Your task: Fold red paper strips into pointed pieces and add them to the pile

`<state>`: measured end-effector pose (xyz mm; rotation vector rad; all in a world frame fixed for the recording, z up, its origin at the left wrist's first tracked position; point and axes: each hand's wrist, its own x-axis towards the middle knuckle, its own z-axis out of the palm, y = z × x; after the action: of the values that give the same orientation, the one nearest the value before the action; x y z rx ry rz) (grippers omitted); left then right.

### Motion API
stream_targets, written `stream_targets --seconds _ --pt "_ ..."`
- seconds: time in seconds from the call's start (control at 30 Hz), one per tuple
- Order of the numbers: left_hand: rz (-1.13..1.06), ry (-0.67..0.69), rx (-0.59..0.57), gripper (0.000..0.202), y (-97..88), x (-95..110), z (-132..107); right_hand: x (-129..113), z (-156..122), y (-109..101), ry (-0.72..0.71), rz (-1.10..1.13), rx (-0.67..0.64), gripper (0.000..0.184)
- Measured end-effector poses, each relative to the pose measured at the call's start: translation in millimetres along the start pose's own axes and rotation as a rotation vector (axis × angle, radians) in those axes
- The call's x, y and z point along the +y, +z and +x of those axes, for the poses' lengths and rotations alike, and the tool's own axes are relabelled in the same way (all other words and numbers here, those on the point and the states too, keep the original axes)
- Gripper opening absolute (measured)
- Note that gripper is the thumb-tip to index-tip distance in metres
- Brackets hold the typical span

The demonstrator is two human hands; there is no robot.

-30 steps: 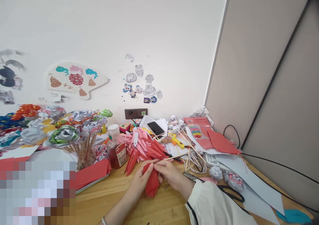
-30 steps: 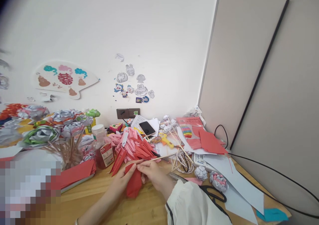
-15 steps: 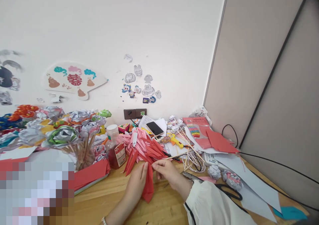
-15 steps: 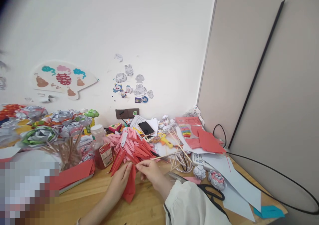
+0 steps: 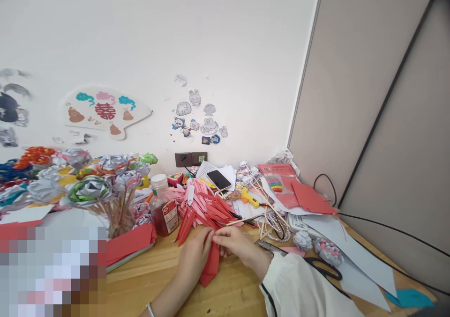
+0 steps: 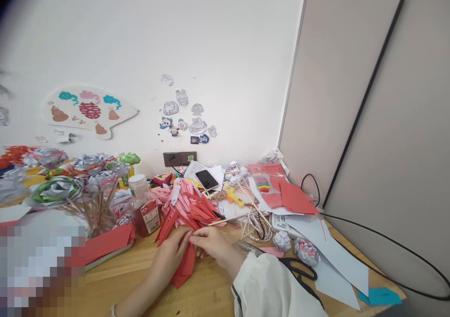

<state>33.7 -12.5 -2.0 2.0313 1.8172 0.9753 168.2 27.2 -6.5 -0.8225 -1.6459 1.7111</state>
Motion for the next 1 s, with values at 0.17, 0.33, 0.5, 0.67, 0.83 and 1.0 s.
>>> stream_targets --seconds 0.17,0.33,0.5,0.67,0.83,1.0 --pt "-0.132 -0.034 0.115 0.031 0.6 0 0 0 0 0 -0.020 0.006 -0.002 0.031" --pt "-0.422 -0.189 0.146 0.039 7.2 -2 3 2 3 -1 -0.030 -0.020 0.056 0.033" --pt "-0.583 -0.231 0.025 0.037 8.8 -2 5 8 6 -1 -0.056 -0.088 0.115 0.032" --pt "-0.621 -0.389 -0.196 0.040 6.3 4 5 12 9 0 -0.121 -0.211 0.179 0.027" --pt "-0.665 -0.528 -0.244 0.045 1.7 8 6 10 8 2 -0.286 -0.477 0.291 0.015" --pt "-0.788 -0.558 -0.298 0.043 -6.9 15 4 9 7 4 -0.310 -0.552 0.338 0.015"
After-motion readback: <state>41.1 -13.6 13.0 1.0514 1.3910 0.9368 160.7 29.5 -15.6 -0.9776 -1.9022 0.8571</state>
